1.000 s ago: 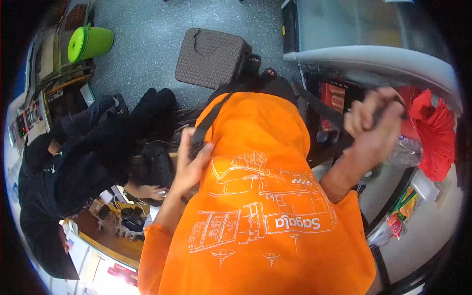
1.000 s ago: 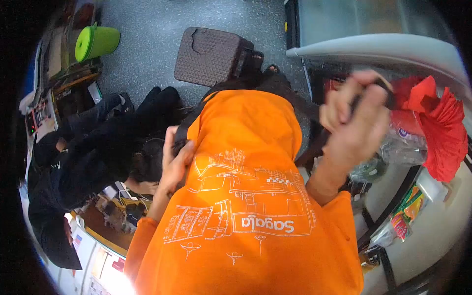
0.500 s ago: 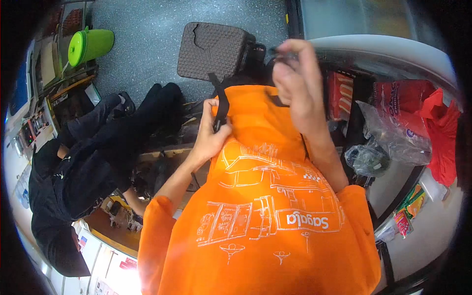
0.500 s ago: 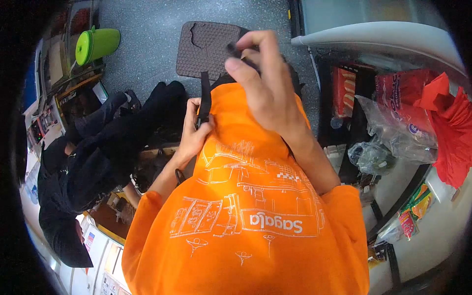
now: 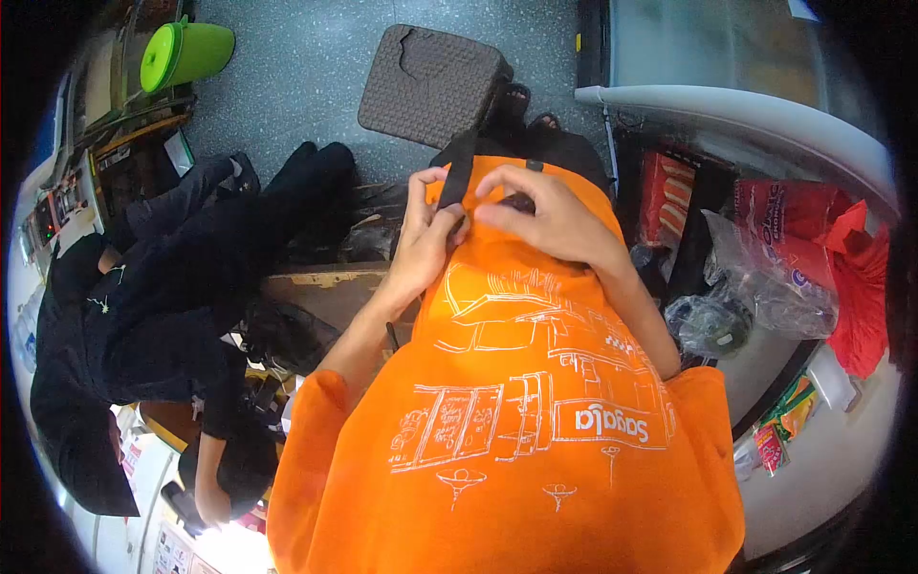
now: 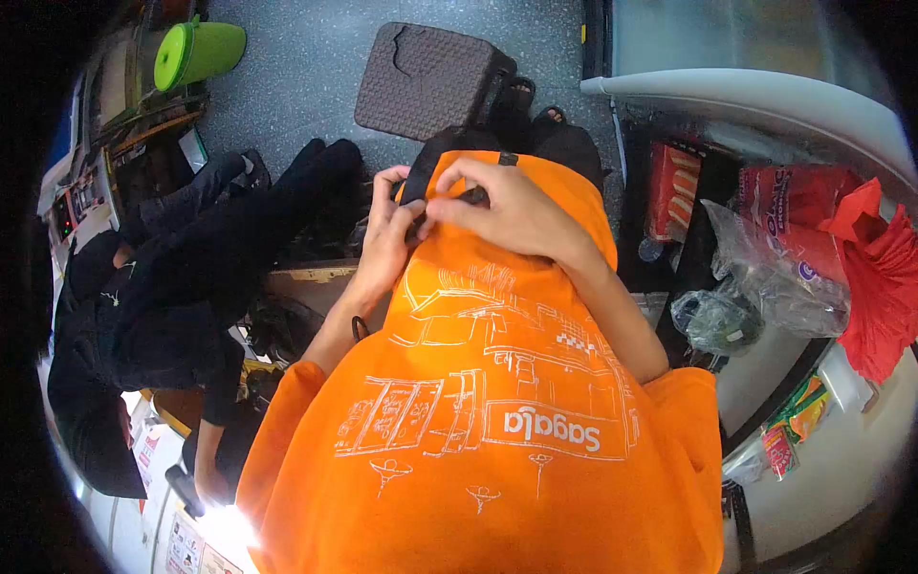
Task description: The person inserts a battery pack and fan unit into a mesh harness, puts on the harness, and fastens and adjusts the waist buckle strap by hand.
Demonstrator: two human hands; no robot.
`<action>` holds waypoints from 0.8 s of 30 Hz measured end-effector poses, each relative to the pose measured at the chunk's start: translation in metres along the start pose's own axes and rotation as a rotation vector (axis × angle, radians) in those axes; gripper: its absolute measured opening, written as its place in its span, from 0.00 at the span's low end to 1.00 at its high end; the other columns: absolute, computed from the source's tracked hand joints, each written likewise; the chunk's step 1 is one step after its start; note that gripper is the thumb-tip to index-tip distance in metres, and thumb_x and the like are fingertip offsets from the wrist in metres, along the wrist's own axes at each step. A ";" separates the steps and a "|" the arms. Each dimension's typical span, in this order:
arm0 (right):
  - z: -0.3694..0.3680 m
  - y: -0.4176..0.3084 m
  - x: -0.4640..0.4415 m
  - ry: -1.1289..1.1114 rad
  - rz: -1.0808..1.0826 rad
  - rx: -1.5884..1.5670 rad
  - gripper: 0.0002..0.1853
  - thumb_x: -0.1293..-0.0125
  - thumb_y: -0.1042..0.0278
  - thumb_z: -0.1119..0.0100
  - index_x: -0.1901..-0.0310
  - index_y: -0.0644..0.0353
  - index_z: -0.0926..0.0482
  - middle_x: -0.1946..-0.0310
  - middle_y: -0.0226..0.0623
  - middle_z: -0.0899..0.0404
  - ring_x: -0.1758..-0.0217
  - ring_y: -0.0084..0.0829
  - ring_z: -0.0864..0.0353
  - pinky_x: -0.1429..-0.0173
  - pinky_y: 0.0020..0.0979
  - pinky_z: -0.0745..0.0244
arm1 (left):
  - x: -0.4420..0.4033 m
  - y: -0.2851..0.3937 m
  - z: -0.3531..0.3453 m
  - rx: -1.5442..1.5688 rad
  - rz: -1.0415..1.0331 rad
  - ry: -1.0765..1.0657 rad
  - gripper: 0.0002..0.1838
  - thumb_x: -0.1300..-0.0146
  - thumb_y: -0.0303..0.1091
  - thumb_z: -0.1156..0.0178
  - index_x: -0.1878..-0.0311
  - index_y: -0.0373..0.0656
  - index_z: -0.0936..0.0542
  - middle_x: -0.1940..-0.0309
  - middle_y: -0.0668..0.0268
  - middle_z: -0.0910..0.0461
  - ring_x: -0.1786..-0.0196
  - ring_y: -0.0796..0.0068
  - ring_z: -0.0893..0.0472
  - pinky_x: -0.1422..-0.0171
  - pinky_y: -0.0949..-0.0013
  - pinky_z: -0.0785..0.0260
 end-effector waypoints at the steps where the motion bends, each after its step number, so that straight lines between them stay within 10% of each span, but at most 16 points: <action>1: -0.004 -0.004 0.001 -0.032 -0.024 0.050 0.15 0.27 0.58 0.40 0.58 0.65 0.20 0.66 0.38 0.17 0.64 0.28 0.19 0.57 0.31 0.25 | -0.001 -0.003 -0.002 0.048 0.040 0.018 0.17 0.27 0.27 0.51 0.38 0.50 0.37 0.65 0.68 0.25 0.70 0.82 0.28 0.67 0.77 0.36; 3: -0.008 -0.001 0.001 -0.061 -0.044 -0.014 0.16 0.27 0.58 0.39 0.58 0.66 0.20 0.67 0.37 0.17 0.66 0.27 0.19 0.58 0.31 0.25 | 0.000 -0.004 0.007 -0.065 0.105 0.005 0.13 0.21 0.35 0.50 0.38 0.48 0.29 0.66 0.64 0.19 0.65 0.80 0.19 0.59 0.77 0.25; 6: -0.006 0.018 -0.004 -0.019 -0.063 -0.050 0.16 0.27 0.58 0.39 0.58 0.67 0.19 0.69 0.35 0.17 0.67 0.25 0.19 0.58 0.30 0.26 | -0.006 -0.006 0.014 0.433 0.138 0.009 0.17 0.20 0.36 0.53 0.33 0.44 0.31 0.50 0.59 0.15 0.57 0.79 0.20 0.47 0.75 0.27; 14: -0.029 0.013 -0.008 -0.149 -0.100 0.009 0.17 0.30 0.57 0.37 0.55 0.66 0.16 0.73 0.37 0.18 0.69 0.25 0.20 0.61 0.29 0.27 | -0.003 0.040 -0.005 0.401 0.043 -0.183 0.19 0.22 0.36 0.53 0.33 0.39 0.31 0.36 0.46 0.23 0.32 0.58 0.24 0.24 0.59 0.35; 24: -0.060 0.011 -0.018 -0.240 -0.170 0.201 0.25 0.39 0.47 0.32 0.68 0.69 0.17 0.76 0.49 0.19 0.72 0.38 0.17 0.64 0.37 0.25 | -0.030 0.004 0.034 0.851 -0.109 0.214 0.15 0.23 0.28 0.54 0.36 0.46 0.34 0.69 0.64 0.25 0.55 0.66 0.21 0.30 0.52 0.30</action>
Point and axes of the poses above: each hand's wrist, its own x-axis away from the middle knuckle, its own z-axis out of the back of the hand, y = z × x, the point moved 9 cm from there along -x, towards the middle knuckle
